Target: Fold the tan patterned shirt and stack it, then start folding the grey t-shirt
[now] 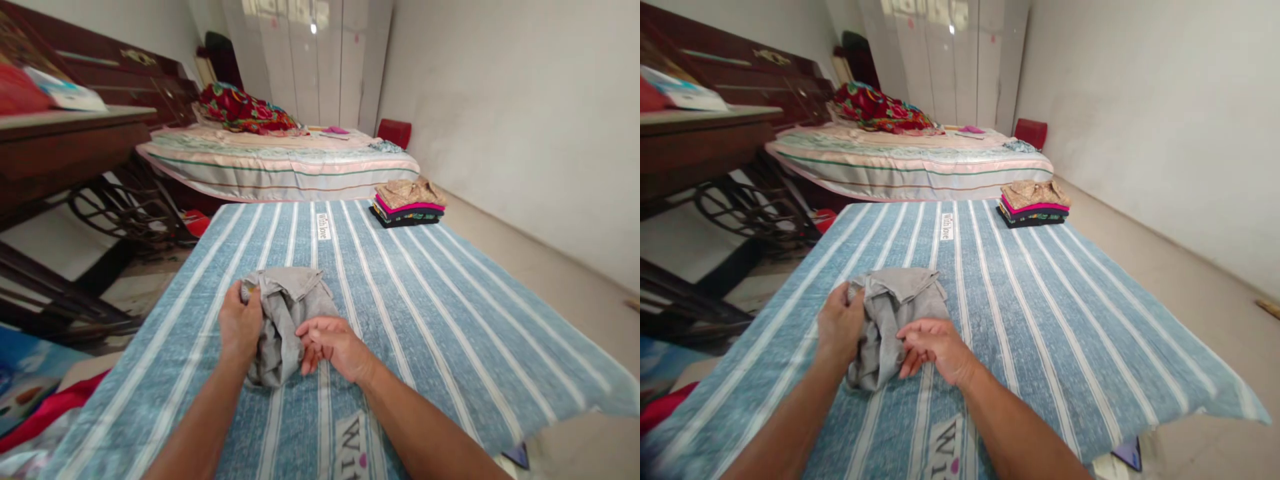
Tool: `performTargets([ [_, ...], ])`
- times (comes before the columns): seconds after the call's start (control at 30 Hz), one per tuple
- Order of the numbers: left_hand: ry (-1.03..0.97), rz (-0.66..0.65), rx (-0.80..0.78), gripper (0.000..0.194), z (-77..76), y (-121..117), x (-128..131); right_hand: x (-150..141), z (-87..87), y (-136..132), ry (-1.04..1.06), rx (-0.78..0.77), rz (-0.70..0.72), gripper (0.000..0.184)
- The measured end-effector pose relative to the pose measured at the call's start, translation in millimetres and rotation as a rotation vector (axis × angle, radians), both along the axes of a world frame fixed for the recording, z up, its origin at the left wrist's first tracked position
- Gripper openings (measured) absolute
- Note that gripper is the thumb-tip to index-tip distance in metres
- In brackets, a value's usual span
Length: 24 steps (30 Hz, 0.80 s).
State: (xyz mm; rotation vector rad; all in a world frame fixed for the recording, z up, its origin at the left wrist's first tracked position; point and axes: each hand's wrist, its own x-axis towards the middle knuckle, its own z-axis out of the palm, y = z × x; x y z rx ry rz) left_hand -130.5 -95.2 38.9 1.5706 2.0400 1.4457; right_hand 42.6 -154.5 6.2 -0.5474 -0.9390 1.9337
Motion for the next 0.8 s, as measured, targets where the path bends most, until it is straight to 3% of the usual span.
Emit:
performTargets([
  [0.07, 0.148, 0.027, 0.037, 0.035, 5.7, -7.7, 4.8, -1.4, 0.0, -0.9, -0.002, 0.0, -0.003, 0.038],
  [0.17, 0.356, -0.021, 0.154, 0.034, 13.2, -16.9, 12.3, -2.3, -0.1, -1.5, -0.004, 0.006, 0.0, 0.037],
  [0.23, 0.449, -0.057, 0.154, 0.034, 14.4, -20.5, 16.9, -2.5, -0.4, -1.9, -0.01, 0.008, 0.006, 0.037],
  [0.5, 0.457, -0.121, -0.232, 0.065, 9.6, -24.6, 24.8, -3.6, -3.0, -4.0, -0.037, 0.04, 0.002, 0.035],
  [0.67, 0.475, -0.238, -0.193, 0.042, 4.6, -21.5, 15.2, -3.6, -7.3, -4.8, -0.026, 0.047, 0.041, 0.035],
  [0.8, 0.339, -0.246, -0.187, 0.028, 6.6, -17.8, 9.3, -3.9, -10.0, -6.6, 0.036, 0.073, 0.121, 0.039],
])
